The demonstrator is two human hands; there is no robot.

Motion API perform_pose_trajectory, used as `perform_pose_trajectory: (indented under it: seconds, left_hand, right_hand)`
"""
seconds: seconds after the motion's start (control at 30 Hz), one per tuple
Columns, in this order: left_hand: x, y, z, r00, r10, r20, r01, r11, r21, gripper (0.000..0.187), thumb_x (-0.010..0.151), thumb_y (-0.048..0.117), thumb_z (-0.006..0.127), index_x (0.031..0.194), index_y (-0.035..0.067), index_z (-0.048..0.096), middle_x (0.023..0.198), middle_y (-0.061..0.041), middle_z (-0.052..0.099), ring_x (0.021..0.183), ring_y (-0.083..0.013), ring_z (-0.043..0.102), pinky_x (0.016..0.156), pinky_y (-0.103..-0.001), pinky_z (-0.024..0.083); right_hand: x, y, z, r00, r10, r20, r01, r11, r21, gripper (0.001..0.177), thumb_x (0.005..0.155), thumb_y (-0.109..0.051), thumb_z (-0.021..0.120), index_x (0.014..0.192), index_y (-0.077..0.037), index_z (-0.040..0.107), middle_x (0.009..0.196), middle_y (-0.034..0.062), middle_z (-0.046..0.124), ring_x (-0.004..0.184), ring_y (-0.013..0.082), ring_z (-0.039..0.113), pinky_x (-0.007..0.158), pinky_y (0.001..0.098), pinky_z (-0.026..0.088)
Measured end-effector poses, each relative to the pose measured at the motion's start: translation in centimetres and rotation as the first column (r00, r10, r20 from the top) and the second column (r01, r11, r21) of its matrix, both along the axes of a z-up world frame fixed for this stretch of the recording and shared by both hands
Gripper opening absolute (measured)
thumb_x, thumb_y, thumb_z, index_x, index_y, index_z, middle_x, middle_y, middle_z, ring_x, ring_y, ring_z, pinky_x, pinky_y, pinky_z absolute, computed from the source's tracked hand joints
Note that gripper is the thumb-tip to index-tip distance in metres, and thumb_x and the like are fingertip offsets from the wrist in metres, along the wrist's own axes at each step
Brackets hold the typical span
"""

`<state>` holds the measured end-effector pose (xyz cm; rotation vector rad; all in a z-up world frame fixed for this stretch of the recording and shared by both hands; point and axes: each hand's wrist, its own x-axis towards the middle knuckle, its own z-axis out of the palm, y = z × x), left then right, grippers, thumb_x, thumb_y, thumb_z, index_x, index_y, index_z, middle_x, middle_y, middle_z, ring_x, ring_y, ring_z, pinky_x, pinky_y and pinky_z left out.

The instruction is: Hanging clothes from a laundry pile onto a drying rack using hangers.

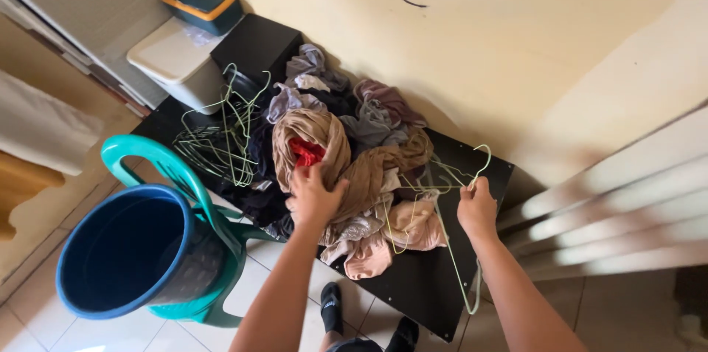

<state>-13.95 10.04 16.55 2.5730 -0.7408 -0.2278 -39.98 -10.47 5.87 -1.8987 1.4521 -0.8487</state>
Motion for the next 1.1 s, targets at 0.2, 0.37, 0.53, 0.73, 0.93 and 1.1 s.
perform_pose_trajectory:
  seconds: [0.2, 0.37, 0.53, 0.73, 0.93, 1.1]
  left_hand:
    - [0.7, -2.1, -6.5, 0.997, -0.082, 0.011, 0.078, 0.979, 0.188, 0.085, 0.080, 0.016, 0.079, 0.152, 0.014, 0.034, 0.135, -0.025, 0.047, 0.128, -0.0452, 0.050, 0.085, -0.047, 0.059]
    - [4.9, -2.9, -12.1, 0.986, -0.166, -0.003, 0.162, 0.956, 0.244, 0.048, 0.092, 0.012, 0.063, 0.136, 0.002, 0.047, 0.119, -0.023, 0.066, 0.104, -0.0403, 0.071, 0.086, -0.048, 0.059]
    - [6.9, -3.5, -12.3, 0.982, -0.186, 0.020, 0.178, 0.962, 0.209, 0.025, 0.097, 0.018, 0.056, 0.119, 0.006, 0.058, 0.125, -0.022, 0.064, 0.103, -0.0409, 0.071, 0.087, -0.051, 0.058]
    - [5.0, -2.8, -8.3, 0.956, -0.295, 0.010, 0.288, 0.939, 0.187, 0.050, 0.091, 0.035, 0.066, 0.130, 0.009, 0.049, 0.133, -0.023, 0.054, 0.109, -0.0423, 0.066, 0.084, -0.054, 0.056]
    - [3.6, -2.4, -5.7, 0.943, -0.330, -0.036, 0.329, 0.917, 0.223, 0.083, 0.081, 0.057, 0.079, 0.137, 0.009, 0.041, 0.135, -0.017, 0.048, 0.118, -0.0387, 0.059, 0.083, -0.050, 0.058]
    - [3.9, -2.6, -6.5, 0.938, -0.339, -0.075, 0.346, 0.900, 0.265, 0.083, 0.080, 0.050, 0.083, 0.139, 0.010, 0.040, 0.134, -0.016, 0.045, 0.119, -0.0370, 0.058, 0.085, -0.049, 0.058]
  right_hand:
    - [-1.0, 2.2, 3.0, 0.997, -0.068, -0.045, 0.062, 0.992, -0.112, 0.014, 0.102, -0.013, 0.059, 0.103, -0.005, 0.046, 0.086, 0.0235, 0.068, 0.087, 0.0498, 0.064, 0.070, 0.0577, 0.049]
    - [-0.2, 3.6, 6.9, 0.987, -0.058, -0.152, 0.025, 0.978, -0.209, 0.010, 0.101, -0.011, 0.056, 0.108, -0.007, 0.050, 0.090, 0.0212, 0.070, 0.088, 0.0481, 0.066, 0.070, 0.0579, 0.050]
    - [1.1, 3.9, 6.4, 0.966, 0.018, -0.258, -0.080, 0.970, -0.229, 0.010, 0.098, -0.011, 0.055, 0.107, -0.010, 0.052, 0.091, 0.0180, 0.072, 0.088, 0.0464, 0.066, 0.073, 0.0577, 0.051]
    - [0.9, 3.7, 3.8, 0.935, 0.067, -0.347, -0.087, 0.995, -0.041, 0.009, 0.100, -0.021, 0.055, 0.106, -0.015, 0.052, 0.088, 0.0173, 0.072, 0.089, 0.0445, 0.067, 0.073, 0.0572, 0.051]
    - [-0.4, 3.3, 3.5, 0.937, 0.036, -0.347, -0.042, 0.999, -0.012, 0.021, 0.102, -0.037, 0.055, 0.115, -0.022, 0.062, 0.084, 0.0155, 0.072, 0.086, 0.0421, 0.069, 0.073, 0.0532, 0.053]
    - [-2.6, 2.6, 2.7, 0.962, -0.040, -0.271, 0.057, 0.997, 0.053, 0.025, 0.101, -0.045, 0.058, 0.108, -0.027, 0.074, 0.084, 0.0125, 0.073, 0.083, 0.0377, 0.070, 0.072, 0.0478, 0.055]
